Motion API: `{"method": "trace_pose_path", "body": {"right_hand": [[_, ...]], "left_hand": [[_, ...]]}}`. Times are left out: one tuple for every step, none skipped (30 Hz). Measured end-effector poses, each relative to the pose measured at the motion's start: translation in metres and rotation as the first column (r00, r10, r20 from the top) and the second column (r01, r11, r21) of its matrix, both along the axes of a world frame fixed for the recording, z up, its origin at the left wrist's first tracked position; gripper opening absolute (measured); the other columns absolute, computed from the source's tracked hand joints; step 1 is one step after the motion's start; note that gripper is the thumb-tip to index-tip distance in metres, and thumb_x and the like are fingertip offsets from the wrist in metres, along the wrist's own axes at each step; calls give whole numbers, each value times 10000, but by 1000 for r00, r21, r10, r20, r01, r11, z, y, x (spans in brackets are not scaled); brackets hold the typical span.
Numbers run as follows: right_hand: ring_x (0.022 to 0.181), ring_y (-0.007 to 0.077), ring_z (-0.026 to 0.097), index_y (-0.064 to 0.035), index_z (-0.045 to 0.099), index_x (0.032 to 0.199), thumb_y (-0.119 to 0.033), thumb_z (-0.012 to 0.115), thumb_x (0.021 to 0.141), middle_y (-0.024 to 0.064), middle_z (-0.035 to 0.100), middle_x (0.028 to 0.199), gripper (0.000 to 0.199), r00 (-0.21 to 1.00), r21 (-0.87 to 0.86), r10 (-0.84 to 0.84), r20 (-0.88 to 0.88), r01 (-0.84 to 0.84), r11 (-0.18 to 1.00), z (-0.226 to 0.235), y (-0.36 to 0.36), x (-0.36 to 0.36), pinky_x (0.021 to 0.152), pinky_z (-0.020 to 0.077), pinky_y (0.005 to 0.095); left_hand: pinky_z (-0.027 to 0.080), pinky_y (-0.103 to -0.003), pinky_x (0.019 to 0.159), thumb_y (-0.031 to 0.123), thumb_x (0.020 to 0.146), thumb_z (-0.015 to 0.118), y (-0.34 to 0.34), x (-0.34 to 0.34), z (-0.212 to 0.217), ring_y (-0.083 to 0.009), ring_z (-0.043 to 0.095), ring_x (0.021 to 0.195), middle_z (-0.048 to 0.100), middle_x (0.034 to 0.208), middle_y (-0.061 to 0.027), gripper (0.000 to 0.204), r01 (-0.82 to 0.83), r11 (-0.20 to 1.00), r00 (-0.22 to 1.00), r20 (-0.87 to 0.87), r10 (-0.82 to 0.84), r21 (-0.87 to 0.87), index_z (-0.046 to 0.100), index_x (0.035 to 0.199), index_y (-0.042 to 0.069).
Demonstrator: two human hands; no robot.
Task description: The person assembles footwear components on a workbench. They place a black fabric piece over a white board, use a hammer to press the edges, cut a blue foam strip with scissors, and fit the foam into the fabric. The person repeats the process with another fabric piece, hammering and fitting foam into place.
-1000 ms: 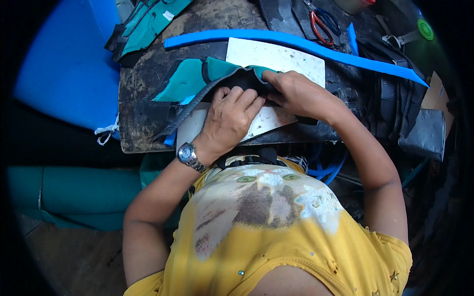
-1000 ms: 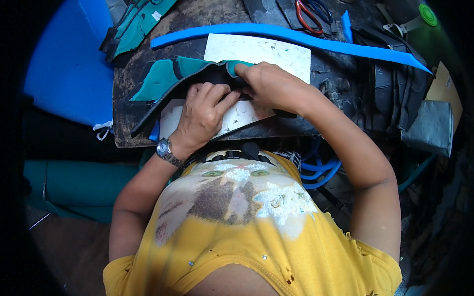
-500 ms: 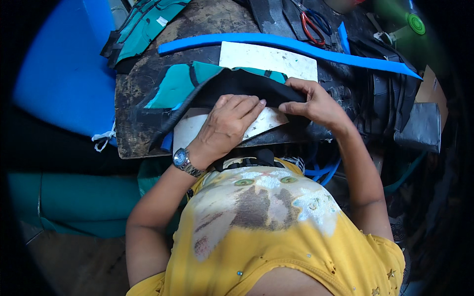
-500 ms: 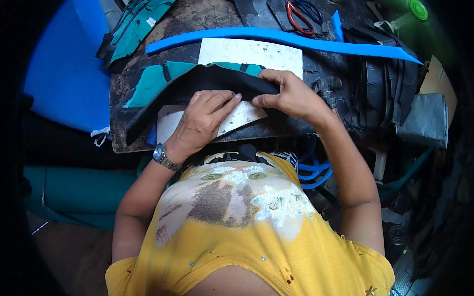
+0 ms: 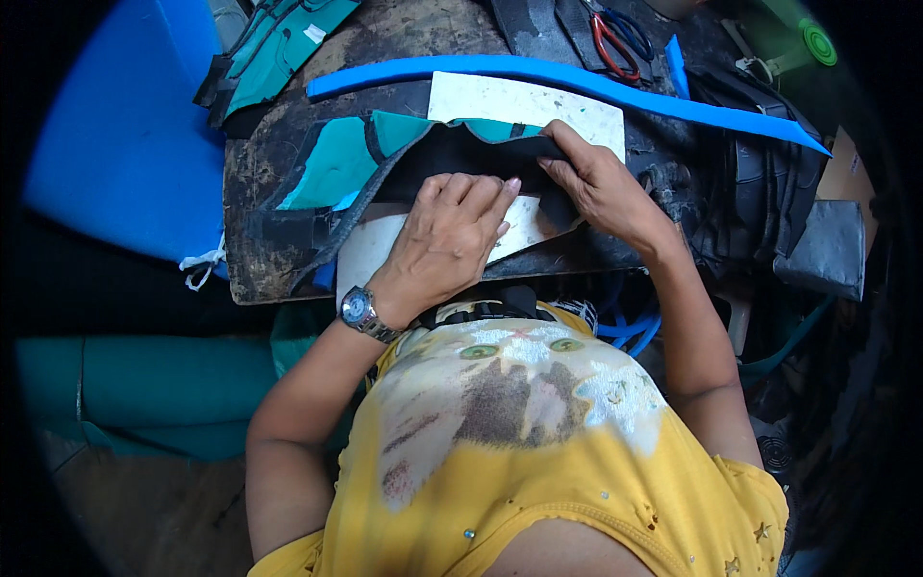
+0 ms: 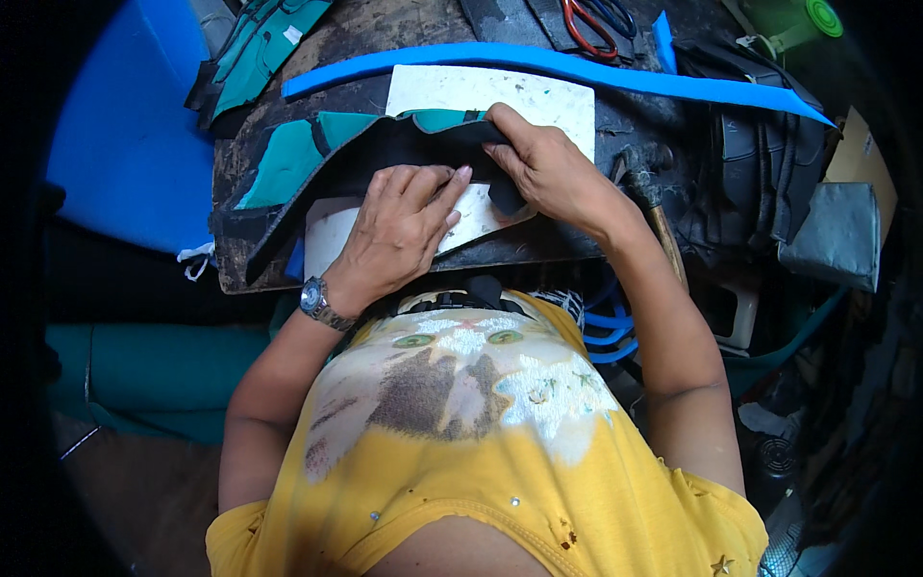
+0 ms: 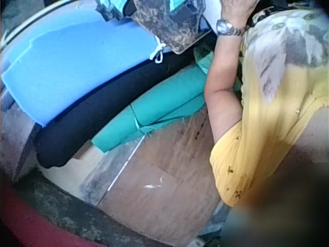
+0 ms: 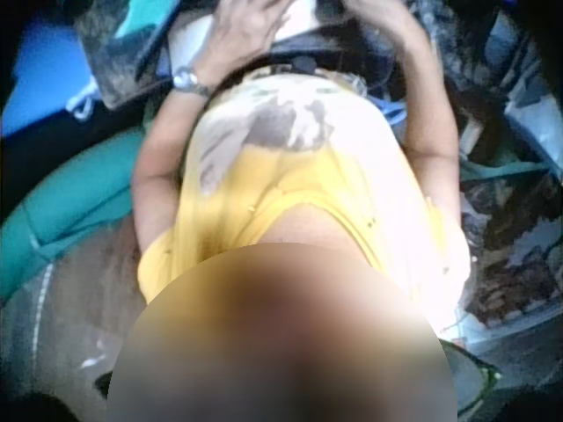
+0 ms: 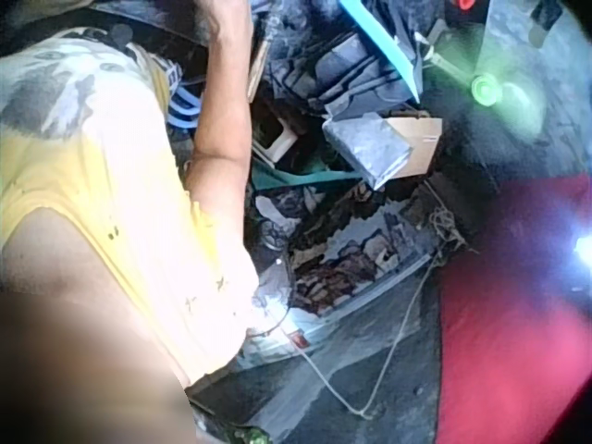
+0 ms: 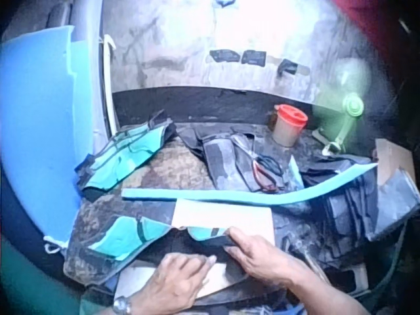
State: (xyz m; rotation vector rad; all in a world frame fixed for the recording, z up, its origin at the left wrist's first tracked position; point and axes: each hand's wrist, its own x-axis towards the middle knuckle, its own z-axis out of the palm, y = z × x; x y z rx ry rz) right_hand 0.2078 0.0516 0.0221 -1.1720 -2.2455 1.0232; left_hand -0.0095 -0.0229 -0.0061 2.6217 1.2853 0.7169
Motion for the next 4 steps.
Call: {"method": "trace_pose_path", "body": {"right_hand": [[711,251,561,-49,509,1152,-170,539,1039,200,634,865,168,999,-81,-20,30,22,996,3,2,-1,696,474,367],[755,227,536,-41,504,1156,-173,543,1041,190,626,897,179,997,-161,-37,61,46,986,6,5,-3,734,469,345],[798,204,510,-34,499,1160,-176,547,1043,180,618,928,191,995,-237,-45,85,64,969,10,7,-5,772,463,324],[808,252,522,-35,500,1164,-173,548,1042,192,632,954,190,992,-250,-29,123,59,967,14,10,-8,785,468,338]], "left_hand": [[416,-418,956,147,908,654,1,1,0,-273,551,1052,592,1161,-119,464,-5,1000,1000,-14,5,-3,584,1348,17],[414,-417,959,150,909,655,1,1,0,-271,548,1054,590,1162,-119,468,-11,1000,1000,-26,11,-10,581,1353,20],[413,-423,959,155,910,656,1,3,0,-271,545,1062,589,1166,-121,471,-26,1000,998,-60,25,-13,580,1357,28],[412,-428,959,159,910,657,2,5,0,-270,542,1070,587,1171,-123,474,-42,999,996,-85,40,-25,580,1362,37]]}}
